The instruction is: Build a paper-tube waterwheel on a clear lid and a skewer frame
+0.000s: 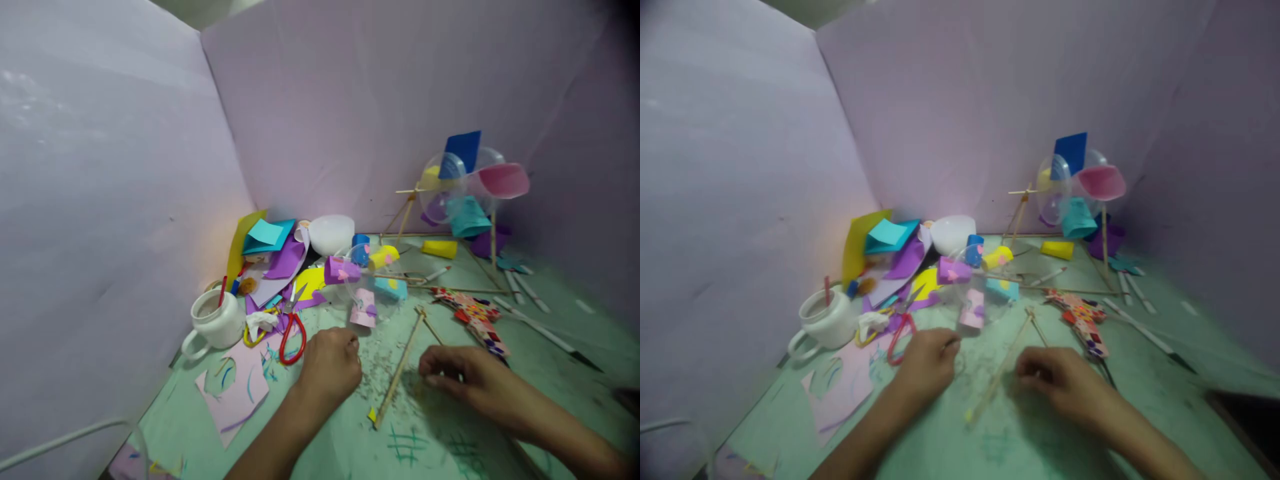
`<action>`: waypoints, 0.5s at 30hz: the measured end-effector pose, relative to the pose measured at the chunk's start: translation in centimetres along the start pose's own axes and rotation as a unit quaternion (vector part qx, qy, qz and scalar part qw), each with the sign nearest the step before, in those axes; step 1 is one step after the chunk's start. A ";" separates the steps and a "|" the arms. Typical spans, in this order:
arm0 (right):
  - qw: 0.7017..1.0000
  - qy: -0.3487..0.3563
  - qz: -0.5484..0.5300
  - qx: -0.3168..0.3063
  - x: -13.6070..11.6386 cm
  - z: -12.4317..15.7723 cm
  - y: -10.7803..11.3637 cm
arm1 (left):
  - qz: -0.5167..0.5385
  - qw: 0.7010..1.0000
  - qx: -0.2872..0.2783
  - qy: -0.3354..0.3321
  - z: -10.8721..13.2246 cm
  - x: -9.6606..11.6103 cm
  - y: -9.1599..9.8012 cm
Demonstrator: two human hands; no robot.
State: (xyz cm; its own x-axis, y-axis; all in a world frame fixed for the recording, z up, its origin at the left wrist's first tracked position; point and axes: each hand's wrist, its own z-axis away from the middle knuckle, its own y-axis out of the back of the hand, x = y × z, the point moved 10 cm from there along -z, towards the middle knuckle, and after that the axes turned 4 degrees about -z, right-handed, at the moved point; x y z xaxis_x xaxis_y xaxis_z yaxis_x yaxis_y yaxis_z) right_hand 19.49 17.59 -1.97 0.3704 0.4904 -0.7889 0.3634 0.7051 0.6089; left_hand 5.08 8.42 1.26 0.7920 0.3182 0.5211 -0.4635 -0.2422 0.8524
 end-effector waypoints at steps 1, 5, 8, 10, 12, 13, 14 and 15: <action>1.000 -0.003 0.023 -0.017 0.0 0.0 -0.7 | -0.002 1.000 0.001 0.003 0.0 -0.7 0.3; 0.992 -0.009 0.121 0.016 -1.9 -0.5 -0.1 | 0.004 1.000 0.009 0.007 0.2 -3.9 1.8; 0.989 0.000 0.148 0.014 -6.0 -1.5 0.0 | 0.033 0.999 0.036 0.018 -0.1 -6.6 3.6; 0.990 0.006 0.139 -0.006 -9.2 -2.7 -1.0 | 0.067 0.995 0.066 0.036 -0.8 -8.5 5.0; 0.992 0.016 0.122 -0.034 -12.0 -4.3 -2.8 | 0.111 0.988 0.092 0.063 -1.6 -10.3 6.1; 0.992 0.021 0.116 -0.047 -13.2 -5.1 -3.8 | 0.138 0.982 0.098 0.079 -2.1 -11.2 6.4; 0.992 0.023 0.114 -0.053 -14.1 -6.1 -4.7 | 0.167 0.977 0.099 0.092 -2.6 -11.8 6.5; 0.991 0.023 0.115 -0.056 -14.7 -7.1 -5.6 | 0.199 0.970 0.095 0.103 -3.1 -12.4 6.3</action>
State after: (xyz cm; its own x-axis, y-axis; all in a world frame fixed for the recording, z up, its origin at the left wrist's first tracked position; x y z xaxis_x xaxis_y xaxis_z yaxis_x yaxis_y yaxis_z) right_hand 5.96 10.07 5.61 0.3914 0.6666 -0.6344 0.1751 0.6229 0.7625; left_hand -8.91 5.76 0.32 0.4595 0.3371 0.8217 -0.6188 -0.5421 0.5685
